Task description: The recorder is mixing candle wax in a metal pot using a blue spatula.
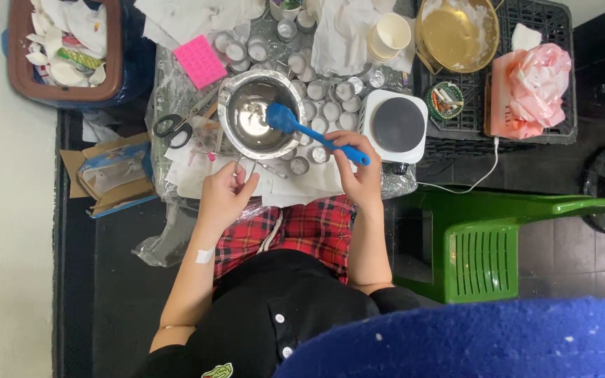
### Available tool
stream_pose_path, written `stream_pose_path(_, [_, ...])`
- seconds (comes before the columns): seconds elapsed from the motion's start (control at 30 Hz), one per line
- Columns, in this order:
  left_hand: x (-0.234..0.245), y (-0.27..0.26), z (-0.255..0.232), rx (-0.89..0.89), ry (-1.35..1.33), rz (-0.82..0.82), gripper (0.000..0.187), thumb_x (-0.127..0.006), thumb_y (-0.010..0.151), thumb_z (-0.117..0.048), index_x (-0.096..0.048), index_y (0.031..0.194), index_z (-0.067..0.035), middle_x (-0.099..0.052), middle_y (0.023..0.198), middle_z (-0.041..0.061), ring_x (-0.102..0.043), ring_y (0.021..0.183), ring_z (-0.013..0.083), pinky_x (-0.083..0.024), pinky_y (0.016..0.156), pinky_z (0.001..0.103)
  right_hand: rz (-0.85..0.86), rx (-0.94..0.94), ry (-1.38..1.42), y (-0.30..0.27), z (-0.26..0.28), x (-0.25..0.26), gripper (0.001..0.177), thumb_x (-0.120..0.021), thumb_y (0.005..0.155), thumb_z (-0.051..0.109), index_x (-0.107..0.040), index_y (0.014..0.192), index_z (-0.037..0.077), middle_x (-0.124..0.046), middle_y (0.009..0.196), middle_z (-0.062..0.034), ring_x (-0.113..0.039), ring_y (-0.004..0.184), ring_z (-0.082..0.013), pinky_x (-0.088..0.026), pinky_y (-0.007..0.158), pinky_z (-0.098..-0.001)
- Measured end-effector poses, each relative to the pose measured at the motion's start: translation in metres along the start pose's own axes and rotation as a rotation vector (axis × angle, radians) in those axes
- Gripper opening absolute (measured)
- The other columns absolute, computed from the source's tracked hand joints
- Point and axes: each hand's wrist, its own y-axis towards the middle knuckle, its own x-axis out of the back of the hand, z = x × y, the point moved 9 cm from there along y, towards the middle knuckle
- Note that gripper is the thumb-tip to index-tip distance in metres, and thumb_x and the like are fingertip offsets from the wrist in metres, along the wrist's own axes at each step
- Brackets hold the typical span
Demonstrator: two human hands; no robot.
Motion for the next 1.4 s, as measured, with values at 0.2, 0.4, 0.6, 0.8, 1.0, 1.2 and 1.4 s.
stream_pose_path(0.2, [0.001,0.002,-0.003,0.04,0.024,-0.02,0.036,-0.076,0.093,-0.014,-0.046,0.076,-0.003,-0.053,0.052,0.002,-0.045,0.045,0.0051,-0.033,0.044,0.027,0.045,-0.067,0.209,0.008,-0.021,-0.016,0.015,-0.06,0.103,-0.005,-0.058,0.117,0.0,-0.067,0.124,-0.015,-0.072,0.109,-0.021,-0.06,0.096,-0.0339])
stream_pose_path(0.4, [0.005,0.011,0.006,0.073,-0.055,-0.066,0.035,-0.074,0.095,-0.012,-0.046,0.077,-0.003,-0.055,0.054,0.003,-0.051,0.042,0.0065,-0.033,0.039,0.027,0.048,-0.042,0.136,0.02,-0.015,-0.018,0.013,-0.06,0.104,-0.003,-0.058,0.117,0.0,-0.067,0.129,-0.0154,-0.07,0.109,-0.0205,-0.059,0.095,-0.0339])
stream_pose_path(0.6, [0.007,0.017,0.014,-0.003,-0.053,-0.104,0.034,-0.075,0.096,-0.011,-0.047,0.078,-0.003,-0.056,0.057,0.003,-0.051,0.048,0.0045,-0.035,0.043,0.025,0.071,-0.095,0.192,0.022,-0.017,-0.032,0.011,-0.06,0.105,-0.002,-0.058,0.115,0.001,-0.066,0.126,-0.0146,-0.072,0.109,-0.0207,-0.063,0.09,-0.0341])
stream_pose_path(0.8, [0.01,0.02,0.017,0.013,-0.044,-0.128,0.033,-0.074,0.097,-0.011,-0.048,0.079,-0.003,-0.055,0.055,0.002,-0.052,0.049,0.0036,-0.036,0.045,0.024,0.072,-0.093,0.2,0.028,-0.019,-0.034,0.012,-0.058,0.105,-0.002,-0.057,0.117,0.001,-0.066,0.128,-0.0151,-0.071,0.112,-0.0218,-0.061,0.094,-0.0338])
stream_pose_path(1.0, [0.009,0.022,0.016,0.039,-0.013,-0.14,0.033,-0.074,0.096,-0.011,-0.048,0.078,-0.002,-0.057,0.055,0.002,-0.053,0.048,0.0036,-0.037,0.044,0.024,0.098,-0.099,0.21,0.037,-0.027,-0.024,0.013,-0.058,0.106,-0.004,-0.057,0.117,0.001,-0.068,0.131,-0.0163,-0.071,0.115,-0.0229,-0.058,0.099,-0.0343])
stream_pose_path(1.2, [-0.002,0.02,0.02,0.0,0.032,-0.12,0.031,-0.075,0.096,-0.012,-0.05,0.08,-0.002,-0.057,0.057,0.003,-0.051,0.052,0.0025,-0.038,0.047,0.023,0.089,-0.095,0.106,0.046,-0.023,-0.005,0.007,-0.061,0.105,-0.005,-0.06,0.11,0.0,-0.071,0.128,-0.0168,-0.072,0.113,-0.0228,-0.059,0.097,-0.0344])
stream_pose_path(1.4, [-0.018,0.018,0.018,0.024,0.067,-0.081,0.033,-0.075,0.096,-0.013,-0.049,0.079,-0.002,-0.056,0.056,0.003,-0.047,0.05,0.0023,-0.036,0.047,0.024,0.084,-0.084,0.074,0.04,-0.026,0.003,0.006,-0.061,0.104,-0.004,-0.063,0.108,-0.001,-0.07,0.127,-0.0174,-0.073,0.109,-0.0231,-0.061,0.092,-0.0345])
